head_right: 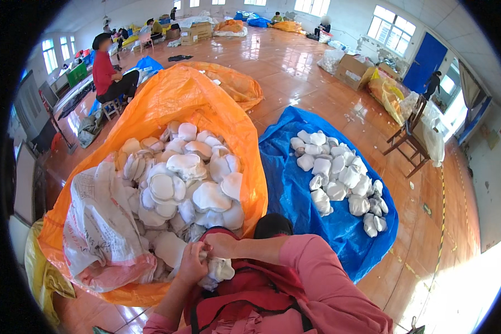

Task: The person sits on the floor and repeatedly stuffs white fabric pieces with a white fluffy material, then places the finished items into a blue tarp. The person handles the fabric and stuffing by hand without using tools.

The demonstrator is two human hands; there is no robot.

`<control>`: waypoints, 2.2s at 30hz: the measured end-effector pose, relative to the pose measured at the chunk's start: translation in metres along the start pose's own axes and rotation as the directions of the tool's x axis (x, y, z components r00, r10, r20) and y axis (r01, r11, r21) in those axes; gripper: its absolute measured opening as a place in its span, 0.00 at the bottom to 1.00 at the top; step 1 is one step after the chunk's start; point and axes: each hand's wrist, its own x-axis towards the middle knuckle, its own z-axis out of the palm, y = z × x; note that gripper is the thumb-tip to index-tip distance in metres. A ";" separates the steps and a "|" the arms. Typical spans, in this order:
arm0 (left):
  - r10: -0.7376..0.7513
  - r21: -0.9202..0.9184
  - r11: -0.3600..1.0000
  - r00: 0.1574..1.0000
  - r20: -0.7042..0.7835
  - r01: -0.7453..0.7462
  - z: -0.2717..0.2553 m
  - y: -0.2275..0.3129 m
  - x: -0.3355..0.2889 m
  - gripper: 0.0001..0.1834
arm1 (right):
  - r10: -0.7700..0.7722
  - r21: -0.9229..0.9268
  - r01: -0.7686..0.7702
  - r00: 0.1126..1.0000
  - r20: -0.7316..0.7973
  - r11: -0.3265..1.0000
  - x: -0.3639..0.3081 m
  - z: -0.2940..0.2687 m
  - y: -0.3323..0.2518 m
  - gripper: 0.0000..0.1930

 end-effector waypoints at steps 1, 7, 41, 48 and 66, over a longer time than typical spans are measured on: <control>0.001 0.011 1.000 1.000 0.004 -0.001 0.001 0.000 0.000 0.25 | -0.009 -0.001 0.009 1.000 -0.023 1.000 -0.001 0.004 -0.001 0.13; -0.054 0.108 0.992 0.996 -0.077 0.062 0.001 0.015 -0.005 0.23 | -0.058 0.004 0.059 0.992 -0.108 0.998 -0.011 0.017 -0.012 0.12; -0.621 -0.692 0.066 0.572 0.536 0.719 -0.012 -0.028 -0.033 0.11 | -0.051 0.072 0.061 0.990 -0.135 0.995 -0.014 0.032 0.005 0.10; -0.605 -0.575 0.393 0.672 0.426 0.718 -0.013 -0.003 -0.023 0.15 | -0.009 0.090 0.040 0.947 -0.321 0.995 -0.025 0.051 0.005 0.10; -0.522 -0.180 0.804 0.818 0.240 0.566 0.002 0.000 -0.036 0.18 | -0.047 0.453 0.058 0.998 -0.037 0.889 -0.043 0.029 0.016 0.11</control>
